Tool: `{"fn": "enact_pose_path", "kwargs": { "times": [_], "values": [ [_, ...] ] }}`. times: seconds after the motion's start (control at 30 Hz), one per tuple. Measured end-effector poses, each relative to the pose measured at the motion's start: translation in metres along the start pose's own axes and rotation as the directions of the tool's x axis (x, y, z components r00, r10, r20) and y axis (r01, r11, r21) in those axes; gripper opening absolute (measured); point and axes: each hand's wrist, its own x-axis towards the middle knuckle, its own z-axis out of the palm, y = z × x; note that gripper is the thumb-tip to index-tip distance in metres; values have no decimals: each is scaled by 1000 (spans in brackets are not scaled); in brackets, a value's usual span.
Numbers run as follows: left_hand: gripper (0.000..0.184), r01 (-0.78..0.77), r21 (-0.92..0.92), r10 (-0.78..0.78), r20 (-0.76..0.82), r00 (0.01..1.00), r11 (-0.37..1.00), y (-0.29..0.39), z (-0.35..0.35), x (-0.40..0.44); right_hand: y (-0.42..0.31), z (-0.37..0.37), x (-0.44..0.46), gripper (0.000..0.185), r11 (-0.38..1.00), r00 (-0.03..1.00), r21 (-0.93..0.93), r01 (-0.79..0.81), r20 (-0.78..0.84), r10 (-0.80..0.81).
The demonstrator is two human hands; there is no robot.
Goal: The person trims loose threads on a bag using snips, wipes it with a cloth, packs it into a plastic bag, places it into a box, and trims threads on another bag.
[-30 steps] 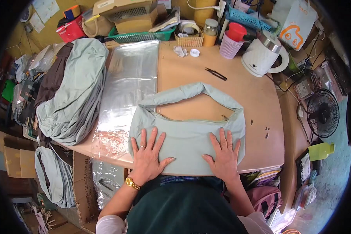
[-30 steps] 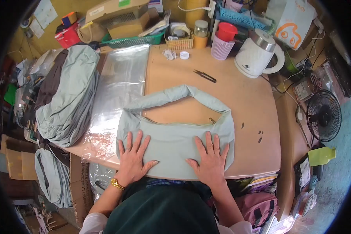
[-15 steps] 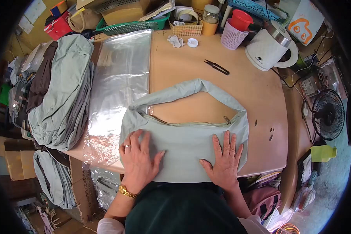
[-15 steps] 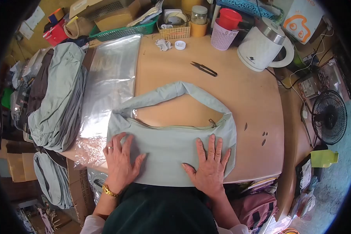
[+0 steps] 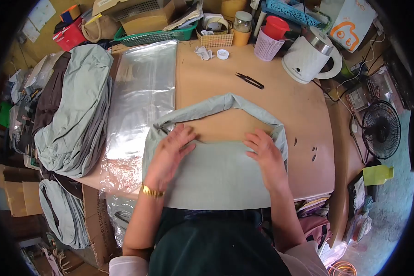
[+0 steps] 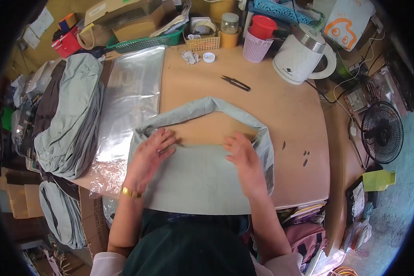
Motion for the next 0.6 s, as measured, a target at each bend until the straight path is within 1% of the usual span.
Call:
{"fn": "enact_pose_path", "kwargs": {
  "times": [0.03,0.07,0.1,0.13,0.17,0.2,0.23,0.27,0.33,0.37,0.4,0.47,0.6],
  "values": [
    [55,84,-359,-95,-13,995,929,-4,-4,10,8,0,21,79,830,992,546,-117,18,128],
    [57,145,-669,-185,12,983,729,-8,-9,18,16,1,34,80,375,969,908,-185,106,222],
    [65,143,-783,-150,64,987,606,-10,-19,22,22,-1,40,80,377,971,908,-185,109,213],
    [65,135,-783,-145,57,988,607,-7,-28,21,30,-8,44,82,185,990,978,-99,79,115],
    [70,96,-906,-136,43,990,412,-5,-36,19,36,-14,49,83,-24,999,999,-29,30,28],
    [74,53,-980,-130,28,991,192,-4,-47,16,45,-21,48,83,-23,999,999,-37,37,25],
    [82,65,-994,-27,63,998,85,-12,-60,16,54,-26,42,83,-24,999,999,32,-32,25],
    [82,59,-995,-21,57,998,85,-22,-63,14,60,-29,39,82,-27,995,994,102,-101,24],
    [84,-7,-987,-25,-11,1000,160,-24,-59,10,61,-28,40,82,-46,993,992,116,-115,18],
    [85,-2,-989,-19,-5,1000,146,-24,-59,9,63,-27,38,81,-69,990,987,143,-142,23],
    [85,2,-989,-17,-1,1000,147,-23,-59,9,64,-27,38,81,-70,989,987,148,-147,21],
    [85,-1,-977,-26,-7,1000,213,-22,-59,10,67,-28,40,79,-89,988,989,118,-126,-93],
    [86,-1,-973,4,0,1000,232,-24,-58,12,74,-30,42,76,-61,988,994,87,-94,-120]
  ]
}}
